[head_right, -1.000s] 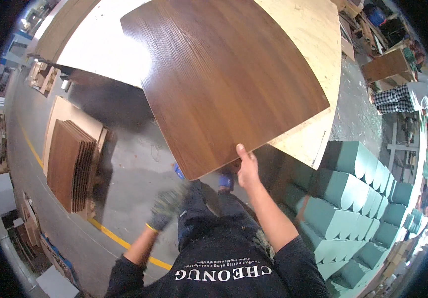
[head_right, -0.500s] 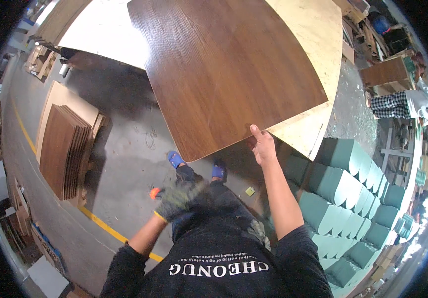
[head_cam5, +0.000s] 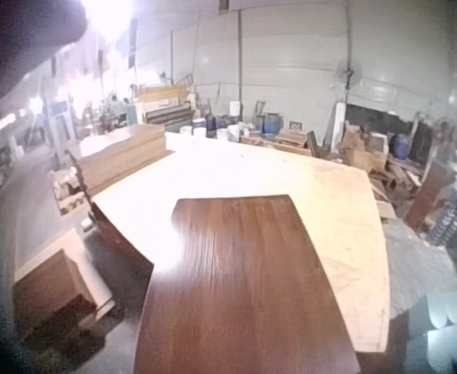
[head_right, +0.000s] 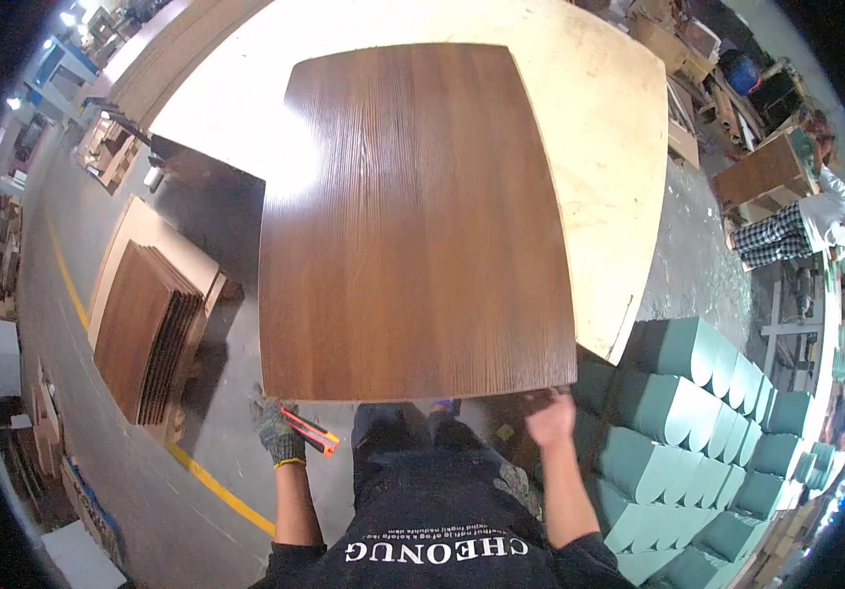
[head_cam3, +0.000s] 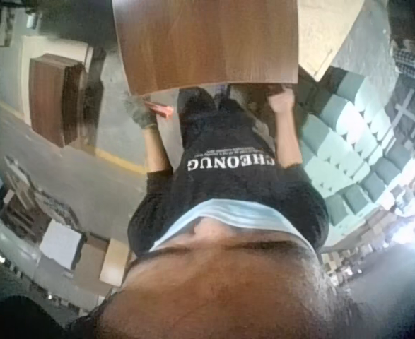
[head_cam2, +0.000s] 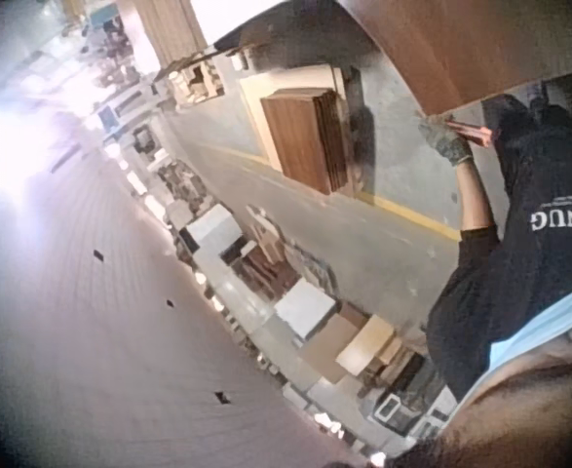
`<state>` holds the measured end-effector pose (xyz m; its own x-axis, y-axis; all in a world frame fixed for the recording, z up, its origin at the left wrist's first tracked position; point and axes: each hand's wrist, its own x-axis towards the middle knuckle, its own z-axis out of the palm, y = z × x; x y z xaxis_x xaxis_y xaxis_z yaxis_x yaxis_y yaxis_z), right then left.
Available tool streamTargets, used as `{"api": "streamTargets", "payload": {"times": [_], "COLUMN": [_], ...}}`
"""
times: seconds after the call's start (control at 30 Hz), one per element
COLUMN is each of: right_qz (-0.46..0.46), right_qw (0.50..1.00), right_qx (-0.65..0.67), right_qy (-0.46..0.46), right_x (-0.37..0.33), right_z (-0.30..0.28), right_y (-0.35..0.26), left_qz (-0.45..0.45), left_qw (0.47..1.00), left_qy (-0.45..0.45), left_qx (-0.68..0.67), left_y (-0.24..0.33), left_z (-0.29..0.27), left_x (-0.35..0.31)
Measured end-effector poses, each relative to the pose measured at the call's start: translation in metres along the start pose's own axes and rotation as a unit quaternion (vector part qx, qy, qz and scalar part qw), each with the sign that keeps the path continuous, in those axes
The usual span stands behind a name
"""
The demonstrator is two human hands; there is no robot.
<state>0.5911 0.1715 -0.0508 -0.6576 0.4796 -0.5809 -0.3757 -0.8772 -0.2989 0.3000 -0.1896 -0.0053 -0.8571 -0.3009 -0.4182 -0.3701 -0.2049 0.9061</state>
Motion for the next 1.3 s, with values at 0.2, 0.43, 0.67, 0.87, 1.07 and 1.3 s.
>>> {"api": "streamTargets", "payload": {"times": [0.2, 0.43, 0.67, 0.87, 1.07, 1.3], "right_qz": [-0.012, -0.098, -0.033, -0.039, -0.042, -0.025], "right_qw": [0.884, 0.797, 0.83, 0.78, 0.782, 0.811], "right_qx": [-0.444, -0.565, -0.515, -0.534, -0.512, -0.503], "right_qy": [0.147, 0.188, 0.211, 0.326, 0.354, 0.297], "right_x": [0.017, 0.054, 0.073, 0.081, 0.073, 0.073], "right_z": [0.067, 0.11, 0.13, 0.147, 0.177, 0.166], "right_y": [-0.076, -0.01, -0.018, -0.006, 0.002, -0.004], "left_qz": [-0.001, 0.051, 0.346, 0.487, 0.5, 0.537], "left_qw": [0.998, 0.969, 0.678, 0.377, 0.249, 0.622], "left_qy": [-0.036, -0.208, -0.389, -0.426, -0.43, -0.241], "left_qx": [0.059, 0.123, 0.519, 0.663, 0.709, 0.517], "left_y": [0.014, 0.065, 0.148, 0.17, 0.14, 0.093], "left_z": [0.011, 0.072, 0.107, 0.178, 0.077, 0.059], "left_x": [0.017, 0.121, 0.215, 0.227, 0.199, 0.19]}}
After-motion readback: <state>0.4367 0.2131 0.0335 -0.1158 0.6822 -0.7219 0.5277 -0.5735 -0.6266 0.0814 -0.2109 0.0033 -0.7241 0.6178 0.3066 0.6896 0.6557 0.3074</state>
